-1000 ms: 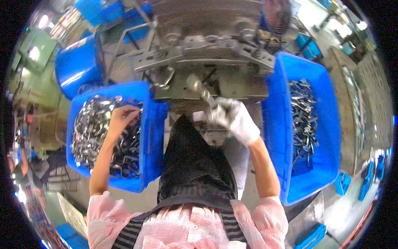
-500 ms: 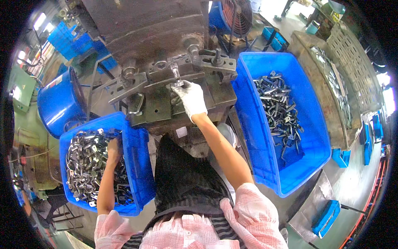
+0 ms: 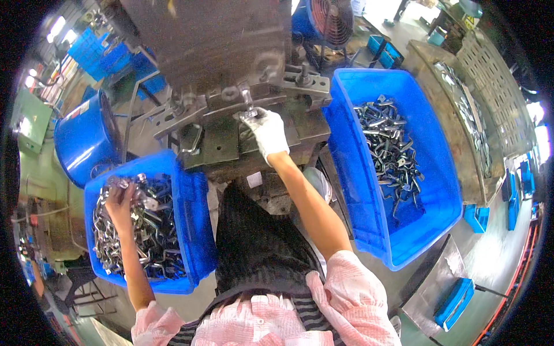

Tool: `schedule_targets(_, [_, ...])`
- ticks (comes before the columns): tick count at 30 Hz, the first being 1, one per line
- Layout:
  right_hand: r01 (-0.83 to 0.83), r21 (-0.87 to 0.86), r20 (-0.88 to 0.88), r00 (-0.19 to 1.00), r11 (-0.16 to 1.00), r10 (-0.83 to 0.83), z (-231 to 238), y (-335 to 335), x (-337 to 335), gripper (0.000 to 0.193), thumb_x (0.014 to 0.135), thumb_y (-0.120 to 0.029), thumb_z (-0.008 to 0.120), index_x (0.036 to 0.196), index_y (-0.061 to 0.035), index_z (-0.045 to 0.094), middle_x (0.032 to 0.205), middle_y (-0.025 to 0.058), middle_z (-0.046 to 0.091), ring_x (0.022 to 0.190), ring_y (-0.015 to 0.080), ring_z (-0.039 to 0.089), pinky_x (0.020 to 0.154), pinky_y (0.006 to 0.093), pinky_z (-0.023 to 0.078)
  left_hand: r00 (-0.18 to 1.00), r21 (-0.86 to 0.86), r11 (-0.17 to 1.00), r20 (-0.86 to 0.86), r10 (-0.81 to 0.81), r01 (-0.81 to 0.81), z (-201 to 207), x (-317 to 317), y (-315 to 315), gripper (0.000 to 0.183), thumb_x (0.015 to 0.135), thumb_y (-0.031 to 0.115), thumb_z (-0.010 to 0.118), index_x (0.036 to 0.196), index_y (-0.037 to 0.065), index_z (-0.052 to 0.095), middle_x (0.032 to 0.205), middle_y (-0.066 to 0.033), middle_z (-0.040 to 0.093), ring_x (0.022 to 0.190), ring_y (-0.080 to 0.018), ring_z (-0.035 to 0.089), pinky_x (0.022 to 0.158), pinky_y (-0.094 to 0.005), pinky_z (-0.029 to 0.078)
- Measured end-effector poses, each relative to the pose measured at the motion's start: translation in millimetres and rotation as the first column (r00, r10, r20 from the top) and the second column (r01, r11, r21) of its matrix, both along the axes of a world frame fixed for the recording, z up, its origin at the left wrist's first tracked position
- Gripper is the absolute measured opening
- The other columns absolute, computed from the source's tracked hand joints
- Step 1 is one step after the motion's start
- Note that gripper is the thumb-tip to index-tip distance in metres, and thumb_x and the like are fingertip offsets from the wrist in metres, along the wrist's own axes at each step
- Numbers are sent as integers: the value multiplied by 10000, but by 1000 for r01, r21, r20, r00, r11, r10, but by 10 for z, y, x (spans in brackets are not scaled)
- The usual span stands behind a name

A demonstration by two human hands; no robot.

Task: The person takes metal brackets from a bin, inserts them into an industrial press machine for stamping, and places the finished brackets into another bin.

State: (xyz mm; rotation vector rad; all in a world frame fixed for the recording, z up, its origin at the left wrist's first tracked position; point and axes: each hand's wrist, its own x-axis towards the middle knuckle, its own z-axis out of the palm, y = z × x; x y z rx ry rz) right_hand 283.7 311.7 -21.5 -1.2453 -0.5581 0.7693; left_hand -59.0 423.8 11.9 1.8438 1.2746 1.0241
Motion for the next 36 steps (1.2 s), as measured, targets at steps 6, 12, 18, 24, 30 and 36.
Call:
schedule_targets(6, [246,48,616,756,968,-222,184,-551,285,211,772,-135,679,930,-3,633,808,60,654,668,122,574,624,253,456,944,-342,904,288,-160,257,146,531,-360,157,800,83,592,910,-27,612,761,-76,635,623,-108,569,556,-226,446])
schedule_targets(12, [744,-162,987,127,649,101,421,-1486,950,395,744,-70,665,1130,-76,582,1039,56,629,922,114,577,790,257,465,903,-377,846,353,-245,377,54,648,-391,188,835,148,597,936,-9,588,824,-111,655,609,-101,584,545,-204,472])
schedule_targets(18, [-50,-193,381,917,980,122,502,-1238,-187,733,601,-77,775,1259,-74,452,1191,120,524,981,210,575,789,316,485,878,-540,719,427,-216,439,-82,862,-562,222,852,190,582,969,1,578,841,-115,652,651,-122,618,544,-209,485])
schedule_targets(24, [-529,-189,201,804,827,560,265,-824,-905,297,770,-80,610,1065,-57,589,802,74,638,633,124,582,588,256,488,791,-676,452,601,-117,581,-141,1172,-913,244,917,186,478,1041,-11,553,944,-106,619,770,-144,607,677,-246,505])
schedule_targets(30, [-81,-95,211,972,992,100,366,-720,-292,131,819,-56,610,922,19,585,806,60,644,635,77,585,590,208,473,973,-206,952,3,-233,228,-289,613,-152,127,838,69,554,911,-4,627,819,-85,655,742,-188,619,706,-279,492])
schedule_targets(36, [32,-75,70,997,997,-26,116,-182,-10,117,765,-40,667,839,36,616,718,37,638,631,52,540,587,200,430,439,230,903,-897,52,363,-1298,-8,479,613,599,-71,606,1186,65,492,1240,-130,451,1148,-351,429,830,-402,484])
